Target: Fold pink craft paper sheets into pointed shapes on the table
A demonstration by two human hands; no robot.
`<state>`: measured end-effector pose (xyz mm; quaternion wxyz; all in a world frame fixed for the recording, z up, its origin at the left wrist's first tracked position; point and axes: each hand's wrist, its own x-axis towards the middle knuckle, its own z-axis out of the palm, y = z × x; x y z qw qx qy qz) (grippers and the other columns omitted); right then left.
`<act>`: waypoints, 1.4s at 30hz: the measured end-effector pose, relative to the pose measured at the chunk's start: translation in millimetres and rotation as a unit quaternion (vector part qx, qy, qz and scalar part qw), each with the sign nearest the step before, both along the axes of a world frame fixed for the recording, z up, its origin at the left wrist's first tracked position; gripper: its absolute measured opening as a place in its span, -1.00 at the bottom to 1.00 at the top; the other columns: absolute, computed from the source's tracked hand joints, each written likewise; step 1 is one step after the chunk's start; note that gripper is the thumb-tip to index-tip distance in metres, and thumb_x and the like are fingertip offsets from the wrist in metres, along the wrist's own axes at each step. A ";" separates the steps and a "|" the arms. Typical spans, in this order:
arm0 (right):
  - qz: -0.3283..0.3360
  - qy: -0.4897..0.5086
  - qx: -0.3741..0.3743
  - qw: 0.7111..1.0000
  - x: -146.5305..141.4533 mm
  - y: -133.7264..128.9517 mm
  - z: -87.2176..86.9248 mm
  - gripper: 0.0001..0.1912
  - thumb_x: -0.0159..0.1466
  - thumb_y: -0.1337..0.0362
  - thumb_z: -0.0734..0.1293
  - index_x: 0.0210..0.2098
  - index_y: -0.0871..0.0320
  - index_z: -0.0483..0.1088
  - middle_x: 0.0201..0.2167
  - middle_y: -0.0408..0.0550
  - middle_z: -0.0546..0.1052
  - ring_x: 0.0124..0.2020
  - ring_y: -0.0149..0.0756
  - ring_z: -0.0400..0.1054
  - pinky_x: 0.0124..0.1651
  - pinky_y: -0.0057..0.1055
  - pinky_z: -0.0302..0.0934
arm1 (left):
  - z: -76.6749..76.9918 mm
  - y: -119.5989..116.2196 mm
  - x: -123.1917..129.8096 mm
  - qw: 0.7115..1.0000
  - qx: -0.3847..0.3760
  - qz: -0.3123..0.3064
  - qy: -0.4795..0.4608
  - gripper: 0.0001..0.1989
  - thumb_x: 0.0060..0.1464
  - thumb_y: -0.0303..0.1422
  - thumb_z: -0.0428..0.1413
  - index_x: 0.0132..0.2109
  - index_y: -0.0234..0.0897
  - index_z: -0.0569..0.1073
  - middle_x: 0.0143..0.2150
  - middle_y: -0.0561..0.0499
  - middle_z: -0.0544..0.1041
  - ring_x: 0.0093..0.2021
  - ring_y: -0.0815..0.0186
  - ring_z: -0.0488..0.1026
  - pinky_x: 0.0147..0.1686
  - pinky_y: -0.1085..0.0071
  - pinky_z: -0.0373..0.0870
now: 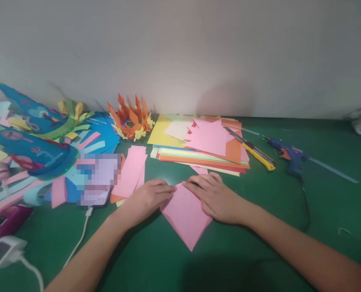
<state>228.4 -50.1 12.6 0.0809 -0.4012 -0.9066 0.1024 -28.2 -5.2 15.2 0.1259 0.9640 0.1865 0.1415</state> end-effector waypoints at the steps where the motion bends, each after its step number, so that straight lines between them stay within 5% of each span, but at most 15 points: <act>1: 0.001 0.001 0.001 1.000 -0.2 0.0 0.0 -0.43 0.20 0.45 0.11 0.22 0.20 0.15 0.08 0.12 0.31 0.10 -0.07 0.08 0.10 -0.13 -0.12 | 0.7 0.2 0.4 1.000 -0.003 0.000 -0.001 -0.76 0.20 -0.57 -0.04 -0.08 -0.34 0.47 -0.01 -0.06 0.53 -0.11 0.27 0.40 -0.10 0.29 0.43; 15: 0.003 -0.007 0.012 1.000 -1.1 1.2 0.6 -0.44 0.19 0.44 0.14 0.20 0.23 0.17 0.08 0.12 0.31 0.09 -0.08 0.09 0.12 -0.13 -0.11 | 15.6 -6.4 7.5 0.998 -0.053 0.033 -0.023 -0.80 0.22 -0.48 -0.06 -0.17 -0.31 0.46 -0.16 -0.07 0.53 -0.18 0.28 0.39 -0.13 0.31 0.36; 23: 0.005 -0.004 0.015 1.000 -0.2 1.2 -2.3 -0.43 0.18 0.44 0.13 0.21 0.24 0.16 0.08 0.14 0.30 0.09 -0.06 0.08 0.10 -0.12 -0.09 | -10.1 -5.8 21.4 0.996 0.026 0.074 0.029 -0.68 0.24 -0.53 -0.14 0.09 -0.33 0.32 -0.24 -0.11 0.39 -0.25 0.27 0.34 -0.24 0.33 0.37; 31: 0.005 -0.004 0.019 1.000 -1.4 0.8 -0.7 -0.42 0.18 0.45 0.13 0.21 0.23 0.17 0.07 0.14 0.32 0.08 -0.07 0.09 0.10 -0.13 -0.08 | -10.8 -9.5 21.4 0.994 0.008 0.090 0.054 -0.68 0.26 -0.51 -0.16 0.11 -0.33 0.30 -0.24 -0.09 0.36 -0.24 0.27 0.32 -0.21 0.30 0.38; 42: 0.004 -0.003 0.005 1.000 -1.9 0.7 1.1 -0.43 0.20 0.43 0.15 0.22 0.20 0.15 0.07 0.11 0.32 0.08 -0.07 0.09 0.12 -0.12 -0.11 | 5.5 -11.2 10.8 0.992 0.003 0.113 0.053 -0.70 0.20 -0.56 -0.14 -0.15 -0.33 0.48 -0.30 -0.09 0.38 -0.28 0.25 0.33 -0.28 0.30 0.37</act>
